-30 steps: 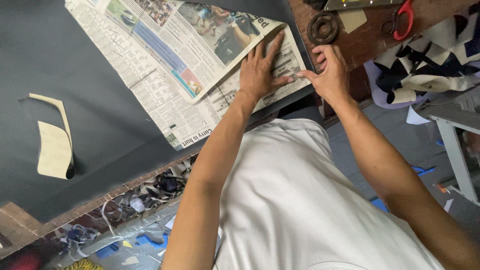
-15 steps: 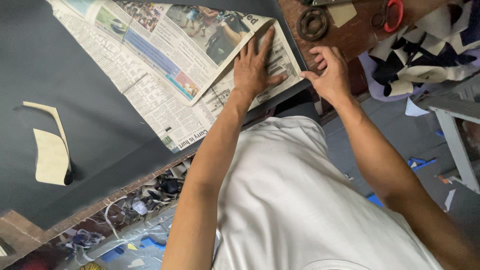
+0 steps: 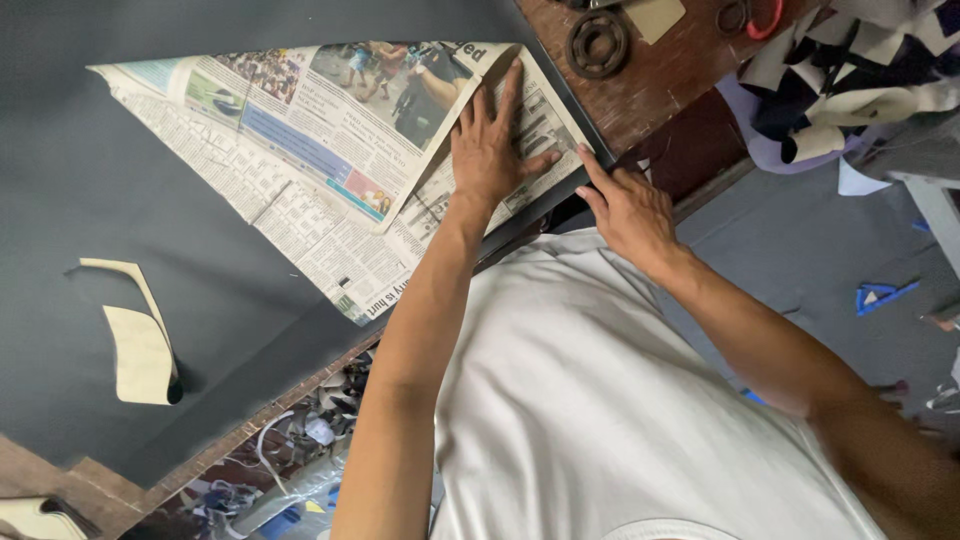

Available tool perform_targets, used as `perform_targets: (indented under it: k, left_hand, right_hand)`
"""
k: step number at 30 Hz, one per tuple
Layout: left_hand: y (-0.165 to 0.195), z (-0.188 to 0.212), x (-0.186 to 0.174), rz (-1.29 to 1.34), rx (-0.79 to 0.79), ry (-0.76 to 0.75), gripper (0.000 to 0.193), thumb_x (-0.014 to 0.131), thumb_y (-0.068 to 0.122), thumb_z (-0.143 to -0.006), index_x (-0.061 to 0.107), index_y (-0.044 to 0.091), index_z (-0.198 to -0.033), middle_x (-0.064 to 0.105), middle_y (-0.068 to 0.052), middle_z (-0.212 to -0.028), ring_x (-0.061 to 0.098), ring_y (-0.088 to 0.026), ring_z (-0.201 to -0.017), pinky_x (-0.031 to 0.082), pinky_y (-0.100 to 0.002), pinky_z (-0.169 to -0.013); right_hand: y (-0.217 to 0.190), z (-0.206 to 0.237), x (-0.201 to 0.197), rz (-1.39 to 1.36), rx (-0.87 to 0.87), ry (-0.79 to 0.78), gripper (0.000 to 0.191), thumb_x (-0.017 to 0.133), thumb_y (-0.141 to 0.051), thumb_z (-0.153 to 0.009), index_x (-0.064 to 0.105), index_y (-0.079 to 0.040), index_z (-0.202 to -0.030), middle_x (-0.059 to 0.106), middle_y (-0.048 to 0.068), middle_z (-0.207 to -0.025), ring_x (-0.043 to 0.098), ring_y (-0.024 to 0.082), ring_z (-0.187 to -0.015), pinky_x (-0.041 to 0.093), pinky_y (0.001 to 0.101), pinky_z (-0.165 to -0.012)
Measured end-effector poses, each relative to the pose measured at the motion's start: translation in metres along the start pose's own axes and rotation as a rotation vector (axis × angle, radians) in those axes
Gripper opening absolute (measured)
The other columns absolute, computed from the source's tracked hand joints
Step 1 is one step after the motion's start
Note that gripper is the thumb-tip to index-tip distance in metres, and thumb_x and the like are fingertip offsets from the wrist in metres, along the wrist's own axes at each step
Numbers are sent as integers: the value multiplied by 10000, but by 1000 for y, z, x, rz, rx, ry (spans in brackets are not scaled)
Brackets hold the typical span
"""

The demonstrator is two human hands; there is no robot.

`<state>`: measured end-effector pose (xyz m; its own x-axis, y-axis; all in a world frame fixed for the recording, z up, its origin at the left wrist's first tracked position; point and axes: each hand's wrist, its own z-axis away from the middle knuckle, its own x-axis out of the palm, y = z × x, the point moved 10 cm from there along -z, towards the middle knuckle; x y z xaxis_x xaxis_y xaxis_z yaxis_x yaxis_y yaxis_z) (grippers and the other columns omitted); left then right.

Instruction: The person cuts a strip of beige fabric with scissors on a workbench, then spreads a large sheet of black vinyl over the table and smooths it flat. They lay a newspaper sheet over the vinyl, measure it with a tape measure, and mark it with chalk.

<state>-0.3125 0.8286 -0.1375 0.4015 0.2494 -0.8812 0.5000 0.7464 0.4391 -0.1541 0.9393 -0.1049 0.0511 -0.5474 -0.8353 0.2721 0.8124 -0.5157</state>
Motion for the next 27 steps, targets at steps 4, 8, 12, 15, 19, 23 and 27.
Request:
perform_targets:
  k: [4, 8, 12, 15, 19, 23, 27]
  left_hand:
    - [6, -1, -7, -4, 54, 63, 1430, 942, 698, -526, 89, 307, -1604, 422, -242, -1478, 427, -480, -1354, 459, -567, -1019]
    - [5, -1, -5, -3, 48, 43, 1442, 936, 709, -516, 82, 303, -1604, 424, -247, -1474, 433, -475, -1348, 468, -555, -1021]
    - [4, -1, -5, 8, 34, 50, 1432, 940, 698, -521, 72, 325, -1597, 433, -236, -1481, 461, -468, -1333, 494, -551, -976]
    - [3, -2, -3, -1, 20, 39, 1446, 943, 715, -518, 53, 334, -1593, 405, -281, -1493, 490, -476, -1294, 523, -539, -930]
    - [-4, -3, 6, -22, -28, -31, 1469, 924, 758, -508, 35, 342, -1601, 418, -259, -1489, 510, -458, -1300, 537, -523, -946]
    - [-3, -3, -1, -25, 5, 42, 1455, 924, 745, -489, 68, 335, -1591, 418, -241, -1488, 498, -453, -1324, 540, -517, -945]
    - [-6, -8, 1, -59, -43, 23, 1377, 916, 699, -566, 102, 317, -1609, 391, -246, -1527, 495, -439, -1337, 559, -491, -915]
  right_hand:
    - [1, 0, 0, -28, 21, -15, 594, 632, -307, -1046, 443, -189, -1596, 610, 160, -827, 616, 350, -742, 498, 495, -652]
    - [4, 0, -1, -42, 45, -6, 600, 642, -292, -1034, 443, -209, -1594, 610, 154, -817, 615, 342, -730, 502, 486, -650]
    - [5, 0, -3, -41, 43, 11, 597, 642, -284, -1040, 436, -243, -1599, 603, 138, -811, 605, 322, -713, 500, 470, -641]
    - [10, -1, 3, -38, 86, -58, 606, 631, -300, -1052, 405, -258, -1614, 584, 128, -780, 587, 289, -655, 497, 449, -609]
    - [14, -1, 8, -45, 111, -103, 622, 621, -298, -1047, 388, -271, -1623, 573, 115, -758, 577, 258, -615, 494, 432, -589]
    - [10, -2, 5, -45, 80, -76, 626, 634, -285, -1041, 394, -279, -1619, 579, 117, -773, 587, 274, -628, 503, 443, -610]
    - [9, -1, 5, -54, 89, -77, 626, 643, -278, -1040, 401, -293, -1617, 596, 131, -782, 605, 297, -651, 512, 457, -640]
